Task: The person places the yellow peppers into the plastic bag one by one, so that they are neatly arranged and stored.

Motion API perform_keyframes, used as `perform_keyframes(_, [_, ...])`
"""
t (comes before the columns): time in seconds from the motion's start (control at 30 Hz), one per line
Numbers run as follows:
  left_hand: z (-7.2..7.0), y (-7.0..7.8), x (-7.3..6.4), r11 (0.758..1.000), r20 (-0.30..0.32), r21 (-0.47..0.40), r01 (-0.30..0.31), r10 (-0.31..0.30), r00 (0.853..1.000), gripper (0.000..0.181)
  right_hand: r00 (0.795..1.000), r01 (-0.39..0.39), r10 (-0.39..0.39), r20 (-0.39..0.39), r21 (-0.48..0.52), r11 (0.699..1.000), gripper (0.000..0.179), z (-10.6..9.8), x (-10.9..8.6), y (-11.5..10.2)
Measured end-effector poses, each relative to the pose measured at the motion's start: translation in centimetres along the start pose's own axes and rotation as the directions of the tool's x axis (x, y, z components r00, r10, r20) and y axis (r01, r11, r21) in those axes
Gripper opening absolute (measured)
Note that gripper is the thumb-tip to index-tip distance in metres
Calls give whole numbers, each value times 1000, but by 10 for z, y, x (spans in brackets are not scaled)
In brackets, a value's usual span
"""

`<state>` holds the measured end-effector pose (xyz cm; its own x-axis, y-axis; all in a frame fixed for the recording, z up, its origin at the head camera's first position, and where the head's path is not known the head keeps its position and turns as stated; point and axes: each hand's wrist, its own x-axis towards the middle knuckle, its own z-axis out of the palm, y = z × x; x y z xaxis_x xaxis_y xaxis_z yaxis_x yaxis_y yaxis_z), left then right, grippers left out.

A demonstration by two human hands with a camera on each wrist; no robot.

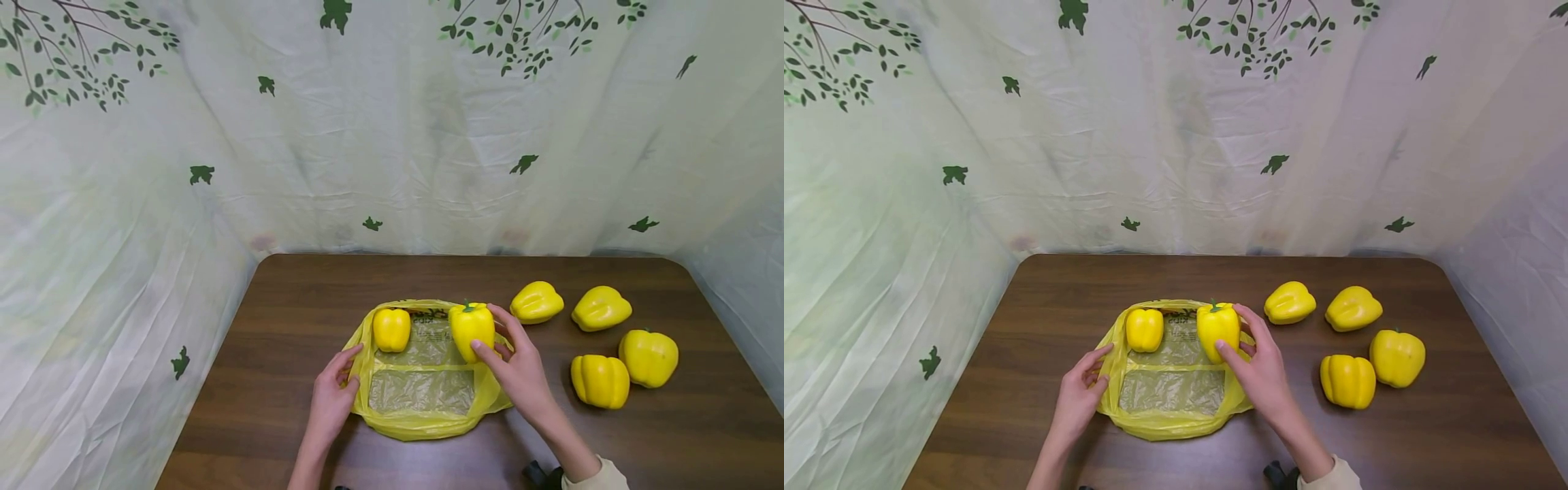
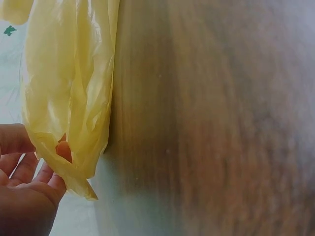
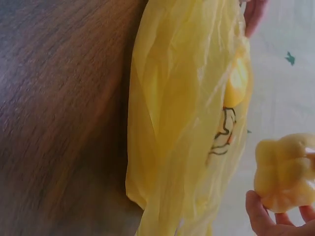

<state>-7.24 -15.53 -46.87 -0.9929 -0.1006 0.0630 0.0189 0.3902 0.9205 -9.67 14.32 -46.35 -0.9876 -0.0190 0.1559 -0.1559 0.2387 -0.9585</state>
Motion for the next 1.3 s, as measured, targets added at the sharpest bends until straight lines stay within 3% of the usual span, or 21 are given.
perform_keyframes(0.33, [-1,-3,0,1000,6,10,10,-10,1000,47,993,-86,88,80,-21,996,63,16,9,6])
perform_keyframes(0.57, [5,-38,7,1000,-6,5,-3,3,1000,52,983,-142,136,120,48,989,63,27,13,11])
perform_keyframes(0.63, [5,-43,8,1000,-8,9,-13,13,1000,53,982,-152,146,120,45,987,61,30,14,12])
perform_keyframes(0.97, [5,-44,8,999,-19,21,-30,30,999,52,965,-229,233,124,-49,972,62,42,20,19])
perform_keyframes(1.3, [5,-45,7,999,-28,26,-37,38,999,51,957,-257,270,107,-126,958,60,51,29,20])
